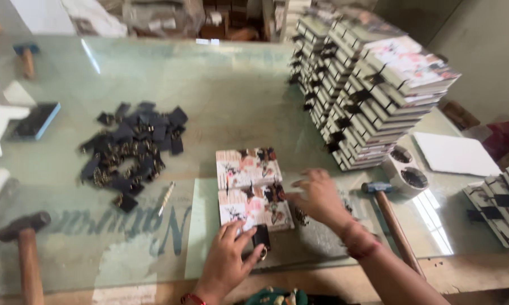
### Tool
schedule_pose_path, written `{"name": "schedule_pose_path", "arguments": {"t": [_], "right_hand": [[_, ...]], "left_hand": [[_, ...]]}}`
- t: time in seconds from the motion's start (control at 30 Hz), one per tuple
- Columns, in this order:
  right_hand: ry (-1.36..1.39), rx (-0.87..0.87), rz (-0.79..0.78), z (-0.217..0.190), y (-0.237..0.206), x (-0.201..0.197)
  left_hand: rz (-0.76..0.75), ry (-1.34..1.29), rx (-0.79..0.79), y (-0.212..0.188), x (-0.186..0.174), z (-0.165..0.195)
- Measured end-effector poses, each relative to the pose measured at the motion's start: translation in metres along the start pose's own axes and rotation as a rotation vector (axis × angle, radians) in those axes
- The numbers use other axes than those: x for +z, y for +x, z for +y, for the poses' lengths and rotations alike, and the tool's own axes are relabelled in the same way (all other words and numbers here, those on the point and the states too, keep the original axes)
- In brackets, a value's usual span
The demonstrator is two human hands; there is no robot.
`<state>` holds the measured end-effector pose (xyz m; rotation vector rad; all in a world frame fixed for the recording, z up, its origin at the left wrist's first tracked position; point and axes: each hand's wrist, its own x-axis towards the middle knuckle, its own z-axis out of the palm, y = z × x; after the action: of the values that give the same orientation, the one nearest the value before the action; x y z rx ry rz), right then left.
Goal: The person attaches metal clasps to small notebooks using a hammer and metal pins. They repeatedly pick up a notebook, position a clasp, insert a pin, and strike it with a hammer before stacking the finished notebook.
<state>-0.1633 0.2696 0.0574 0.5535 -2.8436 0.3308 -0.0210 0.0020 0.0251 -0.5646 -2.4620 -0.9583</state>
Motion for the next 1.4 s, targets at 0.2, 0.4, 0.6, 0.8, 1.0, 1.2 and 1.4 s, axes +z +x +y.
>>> {"name": "schedule_pose_path", "arguments": {"t": [0.2,0.4,0.6,0.8,1.0,1.2,1.4], "right_hand": [[0.222,0.286,-0.365,-0.010,0.057,0.027],[0.756,0.084,0.117,-0.058,0.053,-0.030],[0.966,-0.402,0.109,-0.113,-0.047,-0.105],[1.237,-0.737,0.350,-0.104,-0.087,-0.142],[1.219,0.341,-0.560,-0.054,-0.093,-0.157],[1.374,0.361,-0.213,-0.026,-0.096,-0.159],[0.176,0.162,0.696,0.034,-0.065,-0.256]], "left_hand": [[0.073,0.023,0.008,-0.006,0.031,-0.030],[0.205,0.086,-0.042,0.003,0.031,-0.042],[0.478,0.103,0.057,0.006,-0.031,-0.039],[0.145,0.252,0.430,-0.005,-0.056,-0.050],[0.607,0.484,0.716,0.030,-0.062,0.009],[0.508,0.354,0.468,0.045,-0.035,0.022],[0.330,0.240,0.346,0.090,-0.095,0.023]]}}
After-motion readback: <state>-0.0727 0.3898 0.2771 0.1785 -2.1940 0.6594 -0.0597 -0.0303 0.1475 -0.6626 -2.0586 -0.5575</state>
